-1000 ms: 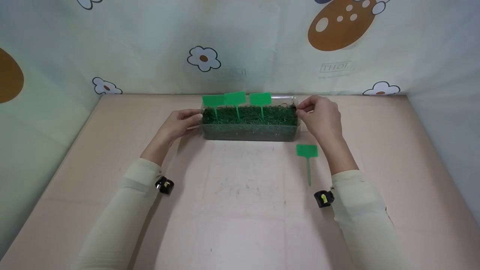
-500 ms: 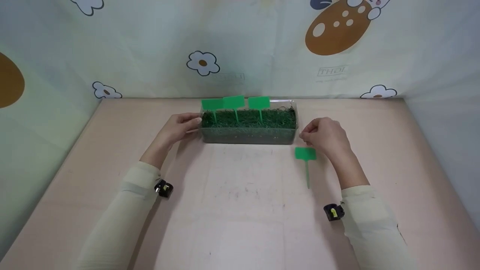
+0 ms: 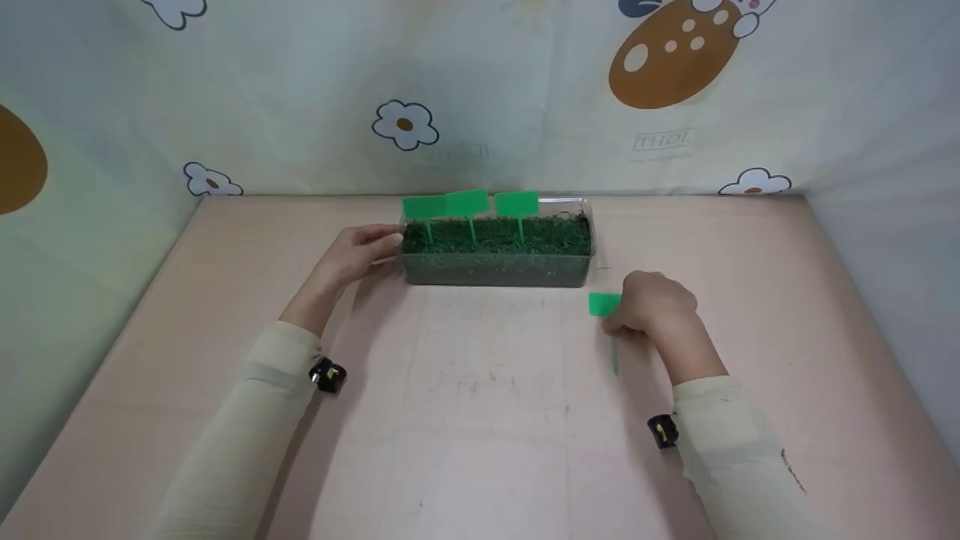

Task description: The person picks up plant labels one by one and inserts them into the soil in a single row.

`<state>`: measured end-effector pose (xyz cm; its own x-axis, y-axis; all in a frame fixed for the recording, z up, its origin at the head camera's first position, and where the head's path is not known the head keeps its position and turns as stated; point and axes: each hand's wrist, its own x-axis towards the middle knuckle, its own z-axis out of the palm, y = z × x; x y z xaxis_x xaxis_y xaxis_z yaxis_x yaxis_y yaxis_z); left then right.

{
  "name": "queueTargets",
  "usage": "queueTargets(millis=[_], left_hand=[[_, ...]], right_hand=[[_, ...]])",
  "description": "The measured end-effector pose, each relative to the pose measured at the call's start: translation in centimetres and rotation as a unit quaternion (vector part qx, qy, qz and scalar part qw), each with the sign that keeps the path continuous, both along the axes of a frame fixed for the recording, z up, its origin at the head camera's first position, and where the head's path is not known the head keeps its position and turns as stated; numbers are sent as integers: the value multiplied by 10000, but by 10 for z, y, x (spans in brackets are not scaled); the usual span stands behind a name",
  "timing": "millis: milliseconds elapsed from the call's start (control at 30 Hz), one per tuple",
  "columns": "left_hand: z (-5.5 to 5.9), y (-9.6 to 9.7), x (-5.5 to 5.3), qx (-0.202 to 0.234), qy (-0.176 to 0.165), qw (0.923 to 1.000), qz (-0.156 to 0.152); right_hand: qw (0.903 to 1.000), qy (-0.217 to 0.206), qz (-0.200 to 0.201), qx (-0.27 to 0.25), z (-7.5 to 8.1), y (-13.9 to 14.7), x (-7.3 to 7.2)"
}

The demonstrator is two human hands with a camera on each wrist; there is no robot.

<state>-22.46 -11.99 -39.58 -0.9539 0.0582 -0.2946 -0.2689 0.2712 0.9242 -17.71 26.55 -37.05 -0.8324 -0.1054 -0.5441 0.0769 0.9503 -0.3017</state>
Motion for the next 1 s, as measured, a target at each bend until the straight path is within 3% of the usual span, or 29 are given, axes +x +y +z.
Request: queueTargets(millis=[233, 400, 767, 1000], left_hand=[[-2, -1, 1, -127, 4, 9999, -7], [-2, -1, 2, -100, 14, 9999, 21], [-1, 0, 2, -125, 78, 9999, 24], [0, 0, 1, -79, 72, 9999, 94]], right_hand=[[9992, 93, 27, 390, -8, -7, 2], [9993, 59, 62, 366, -10, -9, 2], [9999, -25, 77, -147, -12, -6, 4], [9966, 136, 16, -812, -13, -5, 0]])
